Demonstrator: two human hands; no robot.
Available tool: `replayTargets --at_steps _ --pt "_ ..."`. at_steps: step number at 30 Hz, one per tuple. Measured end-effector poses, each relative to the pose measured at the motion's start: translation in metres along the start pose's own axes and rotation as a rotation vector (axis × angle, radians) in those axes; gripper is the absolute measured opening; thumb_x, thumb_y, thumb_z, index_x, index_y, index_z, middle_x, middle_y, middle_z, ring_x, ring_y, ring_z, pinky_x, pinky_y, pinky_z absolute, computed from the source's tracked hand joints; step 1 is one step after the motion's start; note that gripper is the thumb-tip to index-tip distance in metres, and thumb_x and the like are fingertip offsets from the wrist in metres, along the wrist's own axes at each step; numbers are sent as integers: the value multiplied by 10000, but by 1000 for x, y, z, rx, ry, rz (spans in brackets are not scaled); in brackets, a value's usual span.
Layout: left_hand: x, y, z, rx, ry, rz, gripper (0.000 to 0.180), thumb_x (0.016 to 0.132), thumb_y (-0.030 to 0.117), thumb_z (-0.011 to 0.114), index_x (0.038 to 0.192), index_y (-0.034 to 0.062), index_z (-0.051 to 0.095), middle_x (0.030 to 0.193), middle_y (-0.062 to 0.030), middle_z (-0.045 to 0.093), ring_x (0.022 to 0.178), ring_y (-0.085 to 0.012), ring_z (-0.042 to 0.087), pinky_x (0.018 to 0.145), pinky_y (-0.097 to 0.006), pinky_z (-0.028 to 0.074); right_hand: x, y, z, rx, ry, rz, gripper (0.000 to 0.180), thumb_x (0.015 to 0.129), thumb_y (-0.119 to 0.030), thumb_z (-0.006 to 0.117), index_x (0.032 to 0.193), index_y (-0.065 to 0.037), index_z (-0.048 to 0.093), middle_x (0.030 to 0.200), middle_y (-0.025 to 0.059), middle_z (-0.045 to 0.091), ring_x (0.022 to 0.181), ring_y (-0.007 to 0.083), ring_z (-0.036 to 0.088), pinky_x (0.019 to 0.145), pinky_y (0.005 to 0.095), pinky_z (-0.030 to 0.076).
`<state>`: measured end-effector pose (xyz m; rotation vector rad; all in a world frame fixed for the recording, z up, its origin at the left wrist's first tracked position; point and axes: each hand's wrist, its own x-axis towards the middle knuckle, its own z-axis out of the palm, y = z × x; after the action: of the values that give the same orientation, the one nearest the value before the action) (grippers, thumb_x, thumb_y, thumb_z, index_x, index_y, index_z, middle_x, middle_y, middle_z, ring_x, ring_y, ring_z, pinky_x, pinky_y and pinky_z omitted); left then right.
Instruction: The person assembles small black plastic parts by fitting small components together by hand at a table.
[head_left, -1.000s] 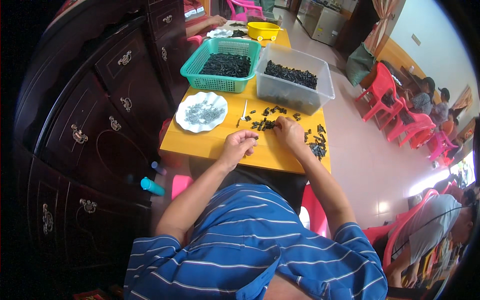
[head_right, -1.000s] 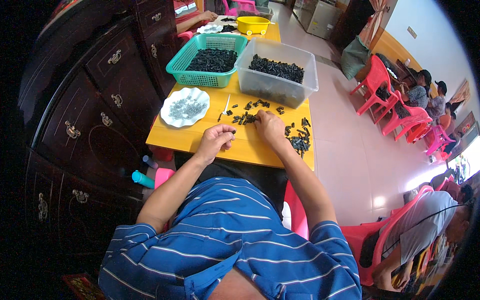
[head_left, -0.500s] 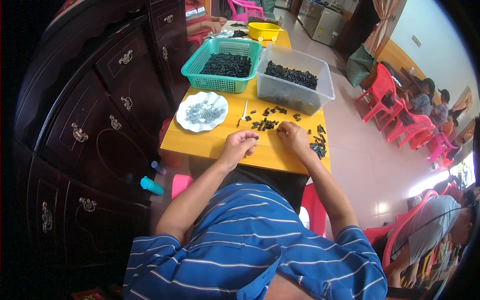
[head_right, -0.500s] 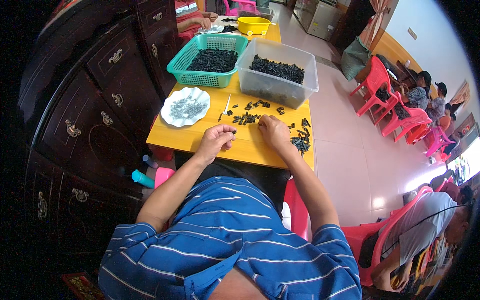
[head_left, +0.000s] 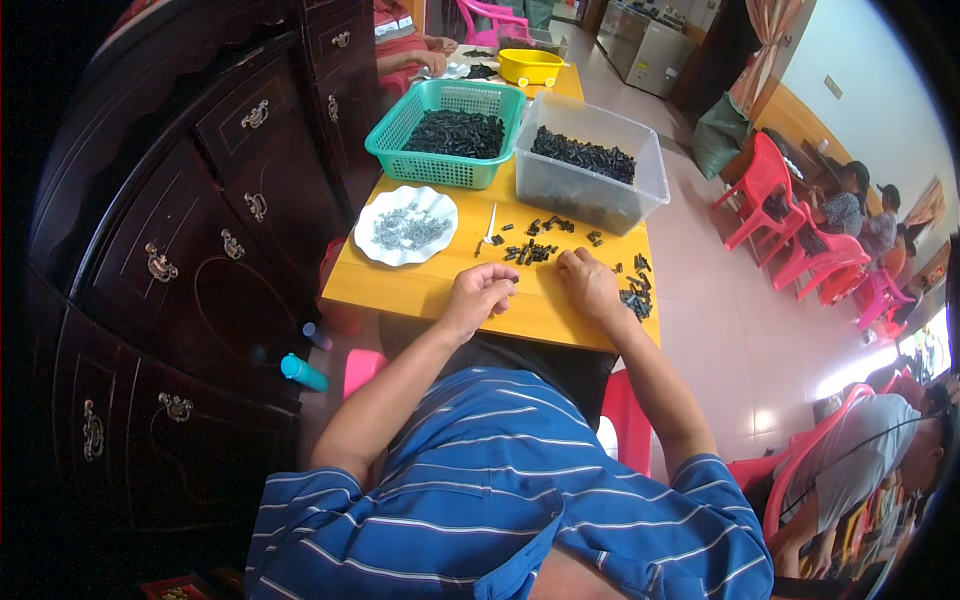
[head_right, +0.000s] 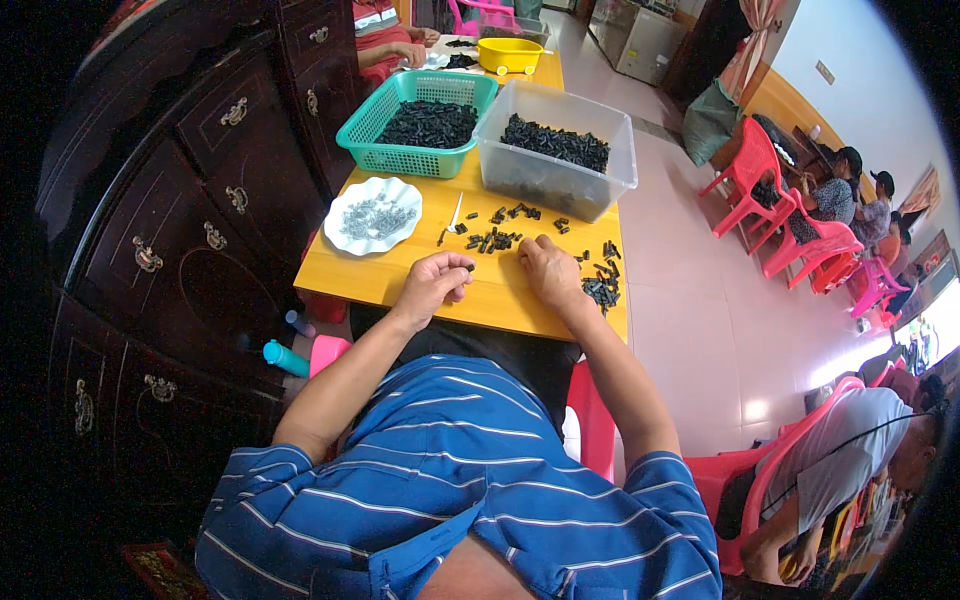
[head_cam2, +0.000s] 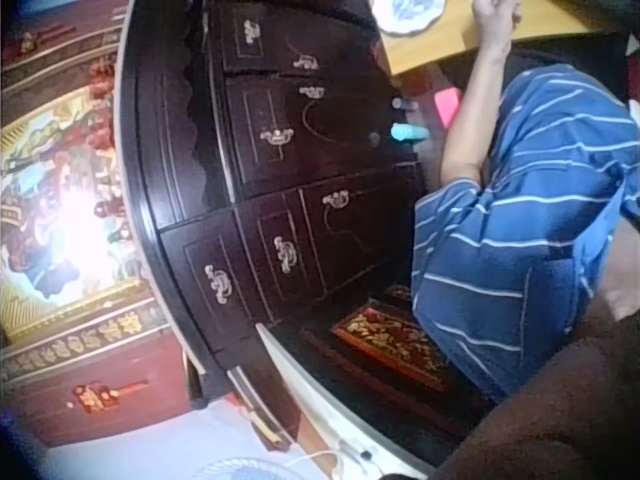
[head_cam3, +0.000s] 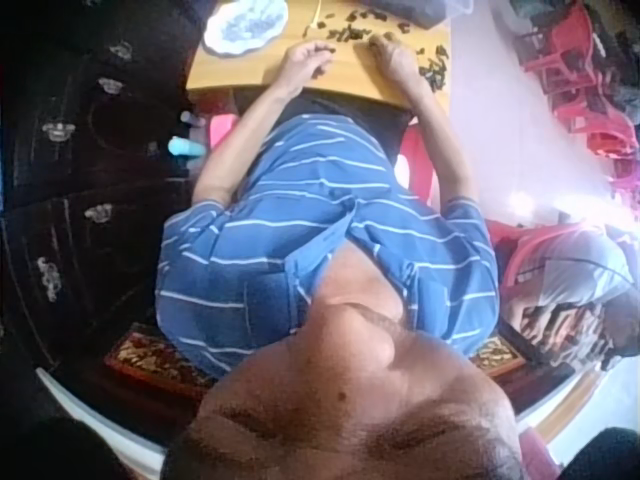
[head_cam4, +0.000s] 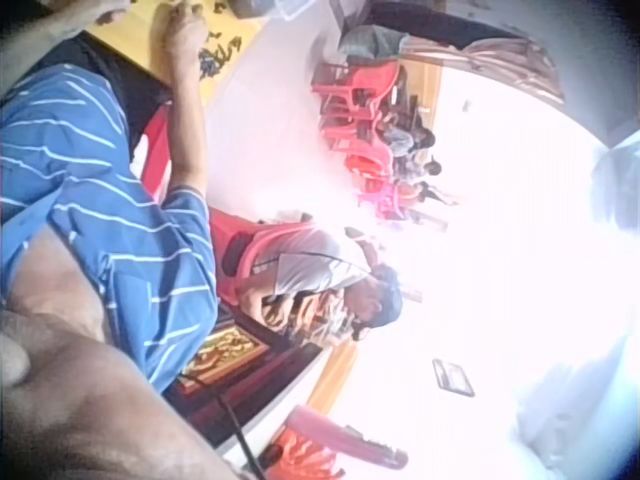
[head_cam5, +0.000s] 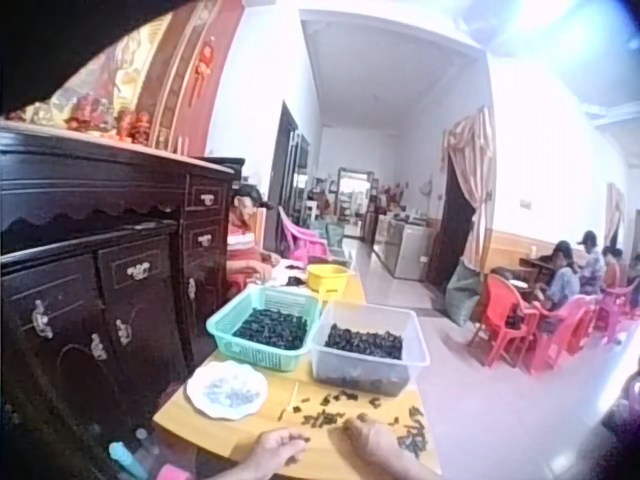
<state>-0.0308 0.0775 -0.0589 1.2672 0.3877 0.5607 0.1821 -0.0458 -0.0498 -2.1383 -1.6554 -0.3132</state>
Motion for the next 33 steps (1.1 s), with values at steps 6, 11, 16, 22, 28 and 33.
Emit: replayTargets --at_steps 6,11,16,22,28,33 --pt "0 0 0 3 -8 10 170 926 90 627 1077 25 670 826 -4 682 627 -46 585 557 -179 459 -1 -1 -2 77 56 41 113 932 -177 589 982 -76 592 920 160 653 807 365 666 705 447 544" --pt "0 -1 -1 8 -2 14 167 924 92 635 1072 22 667 834 -10 691 625 -49 589 560 -182 460 -5 -16 -16 504 50 251 102 956 -145 597 1011 -61 610 926 122 686 723 242 660 662 346 524" --pt "0 -1 -2 -7 -25 21 164 922 101 643 1063 20 670 838 -14 695 622 -54 592 560 -184 457 -18 -47 -26 1222 -12 443 173 987 -131 610 1106 -14 654 901 16 679 709 76 580 669 221 482" --pt "-2 -1 3 9 -39 16 152 923 103 646 1048 22 677 839 -12 688 634 -55 589 565 -188 458 -25 -68 -16 1377 -88 424 111 992 -151 628 1027 -47 643 900 -5 673 757 56 587 687 213 479" --pt "-2 -4 5 52 -77 43 138 932 88 637 1045 18 677 856 -10 680 651 -57 584 587 -195 470 -29 -69 -7 1404 -70 404 88 990 -142 631 1010 -57 637 889 -19 662 744 46 566 672 198 458" --pt "-2 -6 5 106 -96 105 126 933 61 627 1035 8 680 850 -7 680 654 -59 585 604 -202 488 -31 -63 0 1363 -70 394 67 966 -111 655 977 -46 646 851 -22 662 727 43 571 662 195 463"
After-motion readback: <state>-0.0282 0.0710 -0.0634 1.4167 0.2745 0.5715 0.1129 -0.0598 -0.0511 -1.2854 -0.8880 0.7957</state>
